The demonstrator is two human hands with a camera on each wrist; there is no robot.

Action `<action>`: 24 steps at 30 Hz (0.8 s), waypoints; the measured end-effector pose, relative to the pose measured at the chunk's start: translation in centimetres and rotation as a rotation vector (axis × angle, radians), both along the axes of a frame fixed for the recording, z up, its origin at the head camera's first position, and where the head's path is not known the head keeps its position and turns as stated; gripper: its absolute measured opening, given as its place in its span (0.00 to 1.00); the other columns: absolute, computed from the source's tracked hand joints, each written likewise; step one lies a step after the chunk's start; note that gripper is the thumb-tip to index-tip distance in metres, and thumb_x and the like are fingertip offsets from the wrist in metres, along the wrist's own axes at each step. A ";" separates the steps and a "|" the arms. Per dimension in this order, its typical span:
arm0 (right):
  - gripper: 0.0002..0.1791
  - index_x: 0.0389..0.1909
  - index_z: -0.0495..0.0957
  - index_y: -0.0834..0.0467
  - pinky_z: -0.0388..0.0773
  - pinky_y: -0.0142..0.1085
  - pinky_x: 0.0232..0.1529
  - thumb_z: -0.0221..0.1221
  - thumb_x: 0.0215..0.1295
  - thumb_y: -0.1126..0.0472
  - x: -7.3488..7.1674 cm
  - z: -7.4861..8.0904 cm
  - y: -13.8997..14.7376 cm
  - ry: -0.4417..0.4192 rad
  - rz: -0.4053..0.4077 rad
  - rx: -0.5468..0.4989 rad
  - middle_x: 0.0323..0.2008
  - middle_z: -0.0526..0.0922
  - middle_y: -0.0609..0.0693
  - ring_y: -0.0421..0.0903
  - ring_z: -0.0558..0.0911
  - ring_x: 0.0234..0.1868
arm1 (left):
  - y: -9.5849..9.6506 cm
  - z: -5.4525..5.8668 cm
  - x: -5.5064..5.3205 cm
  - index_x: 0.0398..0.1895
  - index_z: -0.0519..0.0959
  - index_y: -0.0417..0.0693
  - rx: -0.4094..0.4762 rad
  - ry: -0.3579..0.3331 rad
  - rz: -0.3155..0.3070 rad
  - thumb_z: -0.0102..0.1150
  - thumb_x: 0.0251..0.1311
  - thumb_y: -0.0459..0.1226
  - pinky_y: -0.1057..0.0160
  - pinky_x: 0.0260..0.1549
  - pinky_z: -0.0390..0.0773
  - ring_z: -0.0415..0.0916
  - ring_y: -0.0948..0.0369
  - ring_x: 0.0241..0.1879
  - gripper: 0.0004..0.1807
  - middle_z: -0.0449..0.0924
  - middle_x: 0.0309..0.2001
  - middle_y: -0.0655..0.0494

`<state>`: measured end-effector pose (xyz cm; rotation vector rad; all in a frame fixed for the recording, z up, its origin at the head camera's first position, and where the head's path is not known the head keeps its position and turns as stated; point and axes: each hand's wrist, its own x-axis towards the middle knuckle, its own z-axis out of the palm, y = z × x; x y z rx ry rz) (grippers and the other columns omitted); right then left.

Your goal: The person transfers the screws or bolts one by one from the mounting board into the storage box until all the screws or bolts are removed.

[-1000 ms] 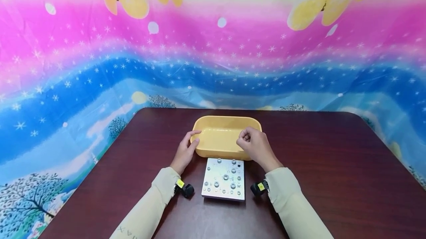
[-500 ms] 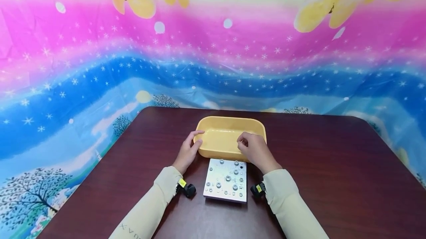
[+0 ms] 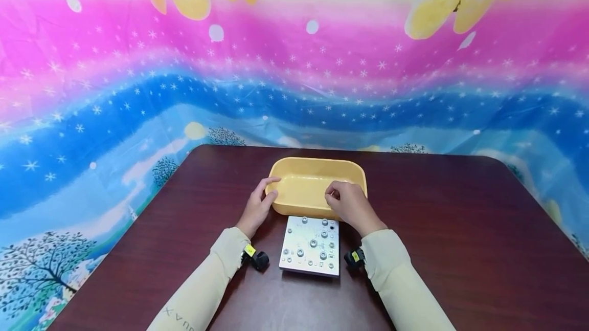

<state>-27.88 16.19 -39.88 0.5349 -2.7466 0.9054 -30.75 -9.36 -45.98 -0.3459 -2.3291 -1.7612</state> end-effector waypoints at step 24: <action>0.18 0.55 0.75 0.58 0.80 0.45 0.40 0.58 0.65 0.62 1.3 3.6 2.0 -0.098 -0.025 -0.101 0.41 0.82 0.53 0.51 0.81 0.43 | 0.1 -0.1 -0.1 0.60 0.74 0.53 0.033 0.035 -0.017 0.54 0.65 0.37 0.52 0.62 0.62 0.62 0.57 0.65 0.19 0.69 0.63 0.53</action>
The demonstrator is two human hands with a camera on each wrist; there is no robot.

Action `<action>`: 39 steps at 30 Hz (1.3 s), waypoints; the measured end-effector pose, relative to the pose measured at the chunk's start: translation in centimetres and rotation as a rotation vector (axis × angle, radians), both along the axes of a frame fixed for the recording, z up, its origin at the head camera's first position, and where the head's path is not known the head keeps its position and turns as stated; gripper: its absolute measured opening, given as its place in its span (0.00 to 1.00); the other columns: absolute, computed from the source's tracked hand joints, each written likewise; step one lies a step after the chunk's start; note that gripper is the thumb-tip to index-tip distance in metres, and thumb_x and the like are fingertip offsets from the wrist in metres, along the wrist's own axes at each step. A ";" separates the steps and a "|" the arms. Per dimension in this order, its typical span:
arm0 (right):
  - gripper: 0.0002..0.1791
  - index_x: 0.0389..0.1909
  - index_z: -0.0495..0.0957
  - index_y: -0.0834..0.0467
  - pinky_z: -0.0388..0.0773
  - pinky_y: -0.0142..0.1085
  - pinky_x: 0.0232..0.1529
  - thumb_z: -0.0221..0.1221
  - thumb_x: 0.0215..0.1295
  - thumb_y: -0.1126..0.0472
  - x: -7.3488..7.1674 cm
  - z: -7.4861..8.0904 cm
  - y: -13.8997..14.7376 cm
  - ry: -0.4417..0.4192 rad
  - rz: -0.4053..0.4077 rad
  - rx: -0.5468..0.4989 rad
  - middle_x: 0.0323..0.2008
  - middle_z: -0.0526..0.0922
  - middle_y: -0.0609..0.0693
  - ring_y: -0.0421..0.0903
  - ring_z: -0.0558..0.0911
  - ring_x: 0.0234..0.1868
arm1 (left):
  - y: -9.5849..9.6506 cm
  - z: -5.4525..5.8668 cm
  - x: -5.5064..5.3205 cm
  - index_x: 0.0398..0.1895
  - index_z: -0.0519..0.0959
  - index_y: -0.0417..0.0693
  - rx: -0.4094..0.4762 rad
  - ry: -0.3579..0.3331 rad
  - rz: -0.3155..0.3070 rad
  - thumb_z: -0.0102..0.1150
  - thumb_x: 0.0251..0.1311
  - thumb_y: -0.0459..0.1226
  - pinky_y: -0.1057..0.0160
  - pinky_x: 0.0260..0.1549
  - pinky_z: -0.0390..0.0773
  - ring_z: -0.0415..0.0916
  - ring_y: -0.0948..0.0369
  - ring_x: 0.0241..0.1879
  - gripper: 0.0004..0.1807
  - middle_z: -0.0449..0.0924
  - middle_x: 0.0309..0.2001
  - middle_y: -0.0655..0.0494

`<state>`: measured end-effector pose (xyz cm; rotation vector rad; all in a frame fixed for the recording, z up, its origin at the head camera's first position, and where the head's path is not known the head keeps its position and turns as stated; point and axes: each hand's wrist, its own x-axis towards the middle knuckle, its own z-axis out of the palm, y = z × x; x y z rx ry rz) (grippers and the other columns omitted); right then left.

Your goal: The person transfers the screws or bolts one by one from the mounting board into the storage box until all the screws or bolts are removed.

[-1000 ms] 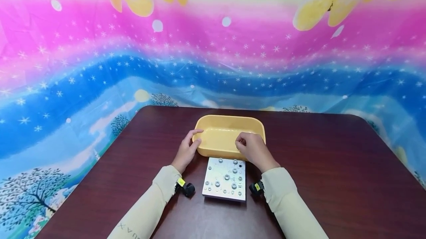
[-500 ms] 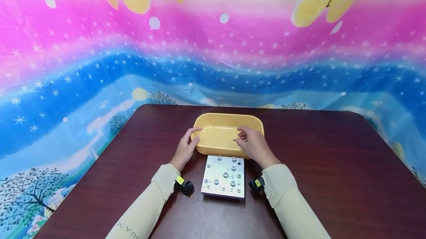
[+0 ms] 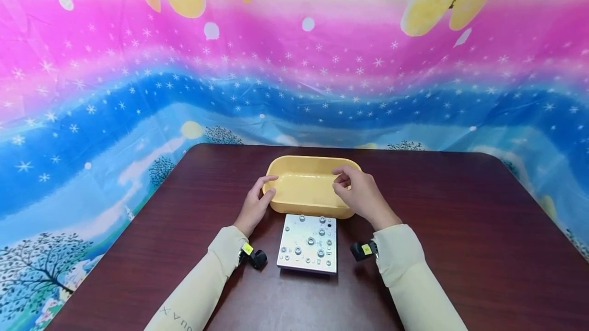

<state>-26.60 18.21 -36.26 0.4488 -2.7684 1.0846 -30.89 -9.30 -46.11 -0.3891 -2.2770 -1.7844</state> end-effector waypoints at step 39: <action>0.11 0.13 0.74 0.54 0.58 0.33 0.17 0.59 0.49 0.69 5.4 1.6 -3.3 -0.361 0.248 0.425 0.13 0.66 0.43 0.40 0.65 0.15 | 0.1 1.0 1.0 0.59 0.75 0.54 -0.027 -0.022 0.009 0.53 0.66 0.38 0.52 0.65 0.57 0.59 0.58 0.67 0.18 0.69 0.63 0.55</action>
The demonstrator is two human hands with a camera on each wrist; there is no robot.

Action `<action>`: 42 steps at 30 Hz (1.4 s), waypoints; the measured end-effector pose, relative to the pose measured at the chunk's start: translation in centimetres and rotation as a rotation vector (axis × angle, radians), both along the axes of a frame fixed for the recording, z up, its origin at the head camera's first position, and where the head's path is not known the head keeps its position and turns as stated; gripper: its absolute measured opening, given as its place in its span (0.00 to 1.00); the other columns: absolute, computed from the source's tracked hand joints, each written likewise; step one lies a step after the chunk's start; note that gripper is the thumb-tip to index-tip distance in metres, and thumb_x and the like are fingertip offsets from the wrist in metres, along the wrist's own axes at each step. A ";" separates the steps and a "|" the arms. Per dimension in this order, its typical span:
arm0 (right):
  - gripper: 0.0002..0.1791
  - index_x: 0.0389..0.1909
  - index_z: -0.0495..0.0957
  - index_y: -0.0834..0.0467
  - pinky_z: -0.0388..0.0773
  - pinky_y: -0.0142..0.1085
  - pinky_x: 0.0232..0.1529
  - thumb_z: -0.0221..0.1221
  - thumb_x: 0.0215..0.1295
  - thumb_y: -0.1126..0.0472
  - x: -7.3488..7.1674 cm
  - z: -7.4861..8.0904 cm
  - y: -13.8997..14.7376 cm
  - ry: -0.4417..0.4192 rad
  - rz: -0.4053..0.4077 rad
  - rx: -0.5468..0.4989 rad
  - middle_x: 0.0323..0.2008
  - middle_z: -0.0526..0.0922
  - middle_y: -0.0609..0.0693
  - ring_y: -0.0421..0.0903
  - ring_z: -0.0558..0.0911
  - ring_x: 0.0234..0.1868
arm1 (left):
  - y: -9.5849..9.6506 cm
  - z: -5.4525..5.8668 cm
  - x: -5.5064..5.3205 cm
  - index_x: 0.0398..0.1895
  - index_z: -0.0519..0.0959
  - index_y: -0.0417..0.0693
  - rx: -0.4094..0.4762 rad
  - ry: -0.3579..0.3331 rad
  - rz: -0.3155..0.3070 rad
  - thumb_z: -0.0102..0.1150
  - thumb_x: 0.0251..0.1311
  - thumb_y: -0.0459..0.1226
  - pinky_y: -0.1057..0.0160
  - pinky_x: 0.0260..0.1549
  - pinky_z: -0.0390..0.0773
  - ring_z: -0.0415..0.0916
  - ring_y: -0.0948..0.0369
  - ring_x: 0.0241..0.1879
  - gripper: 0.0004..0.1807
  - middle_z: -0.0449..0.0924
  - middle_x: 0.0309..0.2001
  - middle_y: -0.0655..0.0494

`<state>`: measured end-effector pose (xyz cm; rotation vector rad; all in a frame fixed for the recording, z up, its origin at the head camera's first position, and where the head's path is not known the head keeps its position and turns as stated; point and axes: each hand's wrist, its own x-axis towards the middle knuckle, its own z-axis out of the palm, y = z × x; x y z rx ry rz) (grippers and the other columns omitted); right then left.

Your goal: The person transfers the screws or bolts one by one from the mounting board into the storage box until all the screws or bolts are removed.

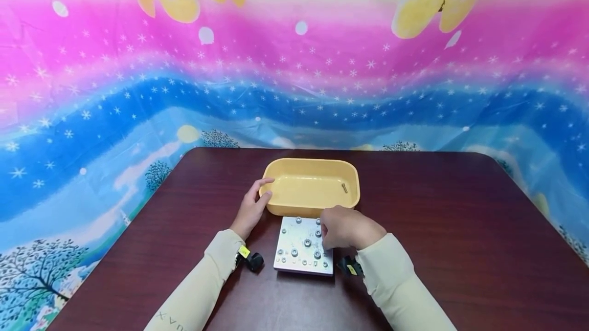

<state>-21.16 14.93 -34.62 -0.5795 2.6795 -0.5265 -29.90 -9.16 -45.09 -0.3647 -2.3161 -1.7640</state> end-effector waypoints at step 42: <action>0.15 0.08 0.69 0.51 0.55 0.33 0.15 0.62 0.47 0.64 0.4 -0.3 -1.0 0.105 -0.068 0.140 0.10 0.61 0.42 0.40 0.62 0.12 | -0.1 -0.9 -0.5 0.57 0.74 0.64 -0.016 -0.047 0.007 0.52 0.66 0.41 0.54 0.64 0.60 0.60 0.62 0.65 0.17 0.68 0.63 0.62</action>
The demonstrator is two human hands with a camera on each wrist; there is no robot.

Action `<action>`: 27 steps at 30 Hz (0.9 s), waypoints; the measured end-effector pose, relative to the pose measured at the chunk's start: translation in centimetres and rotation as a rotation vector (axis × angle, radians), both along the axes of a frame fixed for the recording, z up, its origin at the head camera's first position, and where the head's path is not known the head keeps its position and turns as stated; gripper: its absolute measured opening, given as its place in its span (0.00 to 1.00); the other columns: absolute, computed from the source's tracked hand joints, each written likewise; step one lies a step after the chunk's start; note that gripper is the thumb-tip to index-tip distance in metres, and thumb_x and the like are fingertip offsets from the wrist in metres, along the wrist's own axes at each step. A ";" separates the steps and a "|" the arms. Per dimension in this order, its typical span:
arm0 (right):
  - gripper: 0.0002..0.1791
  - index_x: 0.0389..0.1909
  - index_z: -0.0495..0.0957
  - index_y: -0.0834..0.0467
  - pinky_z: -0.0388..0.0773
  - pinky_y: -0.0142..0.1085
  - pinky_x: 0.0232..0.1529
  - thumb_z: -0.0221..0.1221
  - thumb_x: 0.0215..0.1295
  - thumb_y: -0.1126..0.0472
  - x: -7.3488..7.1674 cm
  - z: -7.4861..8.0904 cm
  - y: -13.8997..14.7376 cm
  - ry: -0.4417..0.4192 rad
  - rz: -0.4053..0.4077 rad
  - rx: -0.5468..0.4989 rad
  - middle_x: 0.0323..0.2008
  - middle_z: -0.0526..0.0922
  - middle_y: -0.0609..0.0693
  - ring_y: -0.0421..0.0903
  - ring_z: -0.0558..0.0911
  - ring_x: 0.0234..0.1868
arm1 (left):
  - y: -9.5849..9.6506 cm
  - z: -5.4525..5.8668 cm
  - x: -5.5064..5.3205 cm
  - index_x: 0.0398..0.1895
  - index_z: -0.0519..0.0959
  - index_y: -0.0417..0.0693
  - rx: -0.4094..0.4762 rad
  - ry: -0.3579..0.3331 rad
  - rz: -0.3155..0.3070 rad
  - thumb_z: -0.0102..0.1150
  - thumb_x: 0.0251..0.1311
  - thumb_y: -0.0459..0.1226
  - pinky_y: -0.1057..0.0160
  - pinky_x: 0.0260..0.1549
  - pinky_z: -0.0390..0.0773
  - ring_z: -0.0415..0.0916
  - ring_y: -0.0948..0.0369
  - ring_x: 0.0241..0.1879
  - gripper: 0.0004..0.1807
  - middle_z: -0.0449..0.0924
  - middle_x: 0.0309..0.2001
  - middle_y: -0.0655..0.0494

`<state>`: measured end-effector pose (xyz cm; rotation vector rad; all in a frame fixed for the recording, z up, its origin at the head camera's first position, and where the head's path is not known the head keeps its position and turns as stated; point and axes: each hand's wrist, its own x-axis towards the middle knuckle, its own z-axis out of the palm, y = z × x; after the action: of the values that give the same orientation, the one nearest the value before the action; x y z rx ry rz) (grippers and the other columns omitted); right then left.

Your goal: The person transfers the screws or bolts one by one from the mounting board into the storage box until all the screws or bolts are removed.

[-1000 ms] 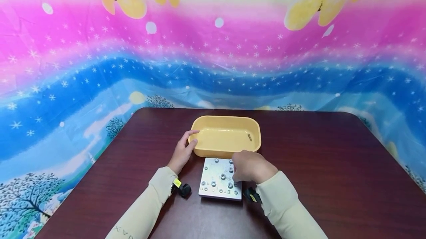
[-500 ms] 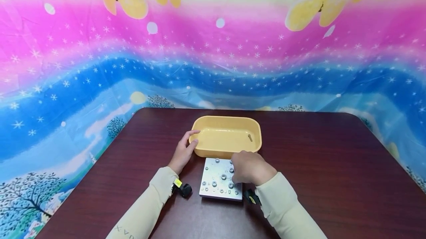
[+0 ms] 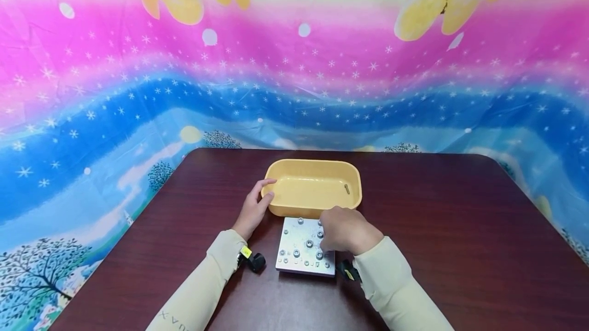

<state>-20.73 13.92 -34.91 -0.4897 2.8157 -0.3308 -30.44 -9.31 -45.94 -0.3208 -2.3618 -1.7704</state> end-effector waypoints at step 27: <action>0.11 0.13 0.74 0.53 0.66 0.36 0.18 0.65 0.48 0.61 0.7 0.2 -0.6 0.010 -0.022 0.042 0.14 0.73 0.46 0.44 0.72 0.15 | 0.5 3.6 2.6 0.60 0.73 0.42 0.002 0.043 -0.024 0.51 0.66 0.32 0.50 0.62 0.62 0.62 0.47 0.65 0.19 0.68 0.62 0.44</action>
<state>-20.07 13.29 -34.75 -0.4523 2.8330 -0.2732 -27.80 -8.85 -42.33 -0.3851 -2.3356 -1.7584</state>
